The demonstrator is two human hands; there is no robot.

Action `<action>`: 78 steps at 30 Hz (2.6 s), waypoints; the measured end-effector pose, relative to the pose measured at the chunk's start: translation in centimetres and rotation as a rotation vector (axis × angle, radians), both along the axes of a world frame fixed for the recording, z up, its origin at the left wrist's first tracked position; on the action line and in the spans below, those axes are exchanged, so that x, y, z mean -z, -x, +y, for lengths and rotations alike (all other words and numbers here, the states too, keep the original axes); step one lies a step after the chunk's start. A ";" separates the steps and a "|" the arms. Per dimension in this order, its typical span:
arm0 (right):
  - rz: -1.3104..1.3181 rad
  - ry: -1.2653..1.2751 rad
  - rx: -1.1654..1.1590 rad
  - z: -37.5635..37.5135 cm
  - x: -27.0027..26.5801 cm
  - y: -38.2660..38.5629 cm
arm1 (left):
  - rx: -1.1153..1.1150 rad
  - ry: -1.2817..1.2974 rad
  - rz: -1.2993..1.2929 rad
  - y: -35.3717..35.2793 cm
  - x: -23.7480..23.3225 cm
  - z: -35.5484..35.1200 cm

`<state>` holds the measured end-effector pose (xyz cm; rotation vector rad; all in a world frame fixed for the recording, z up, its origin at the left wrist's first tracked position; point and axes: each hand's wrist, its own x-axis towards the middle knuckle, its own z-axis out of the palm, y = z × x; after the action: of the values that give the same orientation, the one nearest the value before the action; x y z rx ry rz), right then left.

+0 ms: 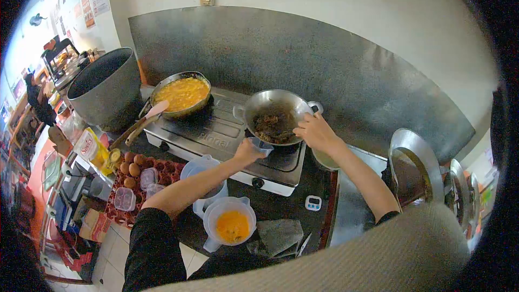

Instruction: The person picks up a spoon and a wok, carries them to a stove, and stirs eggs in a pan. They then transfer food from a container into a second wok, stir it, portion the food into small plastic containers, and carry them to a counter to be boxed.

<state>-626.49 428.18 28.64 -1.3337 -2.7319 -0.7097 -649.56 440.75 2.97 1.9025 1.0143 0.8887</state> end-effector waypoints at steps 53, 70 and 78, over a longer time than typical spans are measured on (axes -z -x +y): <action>-0.110 -0.299 0.010 -6.4 -4.0 2.3 | 0.090 0.341 -0.160 -0.2 -6.5 -4.3; 0.557 -0.191 0.420 -12.9 -4.2 1.8 | 0.285 0.386 -0.330 2.7 -14.3 -9.9; 1.137 -0.019 0.530 -23.3 -3.1 1.0 | 0.298 0.107 -0.623 5.1 -28.1 -25.5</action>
<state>-627.53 404.84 31.76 -1.7132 -1.4916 0.0823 -654.63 415.22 31.09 1.4838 0.3836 1.1193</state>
